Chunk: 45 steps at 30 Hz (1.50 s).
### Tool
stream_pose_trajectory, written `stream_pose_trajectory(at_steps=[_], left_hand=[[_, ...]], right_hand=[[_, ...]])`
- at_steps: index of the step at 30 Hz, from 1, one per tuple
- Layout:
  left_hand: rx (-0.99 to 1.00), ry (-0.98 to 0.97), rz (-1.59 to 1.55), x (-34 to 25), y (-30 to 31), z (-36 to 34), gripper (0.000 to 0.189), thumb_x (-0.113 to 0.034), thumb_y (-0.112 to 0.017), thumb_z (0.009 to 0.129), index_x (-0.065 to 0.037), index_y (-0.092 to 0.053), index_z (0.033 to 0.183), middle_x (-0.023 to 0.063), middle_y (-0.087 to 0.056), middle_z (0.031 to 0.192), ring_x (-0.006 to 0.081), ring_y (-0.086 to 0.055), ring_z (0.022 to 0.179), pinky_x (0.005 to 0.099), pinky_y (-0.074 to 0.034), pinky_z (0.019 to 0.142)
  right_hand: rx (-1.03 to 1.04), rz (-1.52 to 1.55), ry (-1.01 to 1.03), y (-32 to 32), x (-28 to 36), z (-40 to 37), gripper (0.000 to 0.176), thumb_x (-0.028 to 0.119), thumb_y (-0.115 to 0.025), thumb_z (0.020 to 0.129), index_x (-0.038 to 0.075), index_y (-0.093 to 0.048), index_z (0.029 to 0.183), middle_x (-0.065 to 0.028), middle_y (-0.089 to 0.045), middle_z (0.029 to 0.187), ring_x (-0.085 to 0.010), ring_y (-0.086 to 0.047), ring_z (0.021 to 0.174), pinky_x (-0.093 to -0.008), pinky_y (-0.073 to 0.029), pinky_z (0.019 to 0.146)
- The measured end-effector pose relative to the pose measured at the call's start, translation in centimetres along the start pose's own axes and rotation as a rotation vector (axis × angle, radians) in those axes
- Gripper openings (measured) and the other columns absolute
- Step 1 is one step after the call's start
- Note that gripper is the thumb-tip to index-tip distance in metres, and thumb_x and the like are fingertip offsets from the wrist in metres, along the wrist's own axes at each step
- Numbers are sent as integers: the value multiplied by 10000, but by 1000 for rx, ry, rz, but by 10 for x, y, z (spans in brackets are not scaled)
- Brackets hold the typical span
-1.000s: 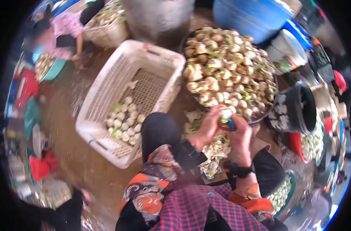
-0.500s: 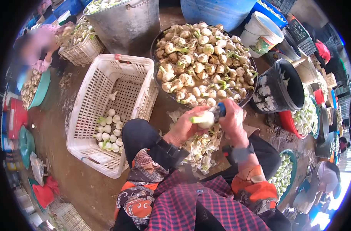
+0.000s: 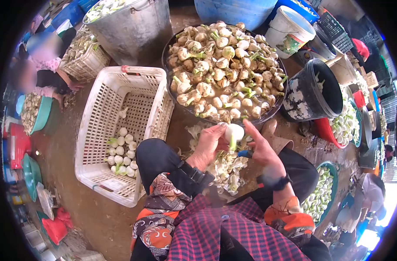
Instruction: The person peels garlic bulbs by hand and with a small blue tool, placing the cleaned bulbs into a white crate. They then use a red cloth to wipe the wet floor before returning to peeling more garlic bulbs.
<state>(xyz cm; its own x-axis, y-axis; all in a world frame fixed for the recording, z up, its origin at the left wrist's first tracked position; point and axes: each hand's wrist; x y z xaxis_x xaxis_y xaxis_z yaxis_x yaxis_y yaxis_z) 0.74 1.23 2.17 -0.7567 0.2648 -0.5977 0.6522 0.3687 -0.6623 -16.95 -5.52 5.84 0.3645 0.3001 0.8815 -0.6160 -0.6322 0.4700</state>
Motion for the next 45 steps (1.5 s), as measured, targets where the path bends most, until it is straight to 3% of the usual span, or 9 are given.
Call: stream_pose_trajectory(at_steps=[3,9,15,19,21,25,27,35,45], left_hand=[[-40,-217,251,2,-7,0,215,-209,-516,909,-13,-604,923,62,-638,775,133,-626,616,236,-514,519],[-16,-91,786,7,8,1,321,-320,-518,883,-21,-607,804,101,-629,669,221,-617,559,315,-473,496],[331,42,1823,16,-2,-20,563,-535,-456,829,-19,-604,999,250,-608,947,394,-583,924,460,-458,792],[-96,-648,1206,96,51,6,478,-403,-556,781,-61,-544,1114,153,-485,1231,341,-367,1221,473,-309,957],[12,-526,1448,60,36,-14,427,-364,-578,761,-68,-563,1068,124,-479,1224,336,-354,1219,486,-299,949],[-86,-530,1611,40,15,-3,136,-203,-593,684,-78,-542,693,70,-555,766,318,-526,855,486,-388,679],[-120,-172,1427,21,-3,6,244,-269,-592,714,-35,-587,783,105,-625,821,318,-561,906,457,-432,766],[-430,-401,559,25,19,25,392,-72,-618,699,11,-545,1076,144,-579,1020,236,-561,958,331,-435,847],[-293,-168,253,-1,7,12,321,-263,-523,882,-94,-500,1153,34,-555,1054,174,-554,912,346,-453,738]], right_hand=[[-160,-8,206,-21,34,3,579,77,-699,740,53,-464,1268,-149,-455,1301,-279,-433,1209,-365,-350,1002],[-340,1323,-244,-19,-2,19,348,155,-450,912,-14,-441,1217,-172,-560,1102,-309,-595,949,-387,-532,730],[-283,1116,-174,-34,61,81,359,183,-360,930,-15,-456,1213,-167,-521,1175,-287,-583,990,-348,-525,769],[394,821,277,-94,119,96,682,285,-554,784,62,-304,1378,-120,-342,1385,-210,-381,1211,-352,-361,980],[616,797,222,-75,134,97,686,107,-567,732,63,-321,1371,-119,-297,1416,-202,-293,1275,-356,-315,1014],[220,53,122,-44,58,137,359,-17,-576,757,35,-591,1112,-110,-611,1111,-191,-597,953,-306,-460,838],[32,-245,-47,-26,26,156,250,-10,-564,767,8,-631,1007,-145,-644,993,-220,-607,941,-303,-455,830],[115,-736,403,-76,-31,222,590,-76,-508,658,120,-505,1214,-106,-467,1240,-318,-419,1161,-378,-427,894],[-104,121,-203,-40,-50,163,477,164,-728,656,82,-584,1103,-100,-545,913,-207,-499,869,-328,-436,738]])
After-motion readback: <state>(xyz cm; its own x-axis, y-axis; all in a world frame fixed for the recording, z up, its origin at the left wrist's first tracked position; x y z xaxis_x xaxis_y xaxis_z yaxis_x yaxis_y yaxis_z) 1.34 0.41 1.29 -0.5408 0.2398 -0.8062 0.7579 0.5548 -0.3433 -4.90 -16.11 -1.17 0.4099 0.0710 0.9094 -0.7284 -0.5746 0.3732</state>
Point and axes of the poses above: each hand's wrist, its own z-axis towards the middle knuckle, its own y-axis out of the back of the hand, x = y × z
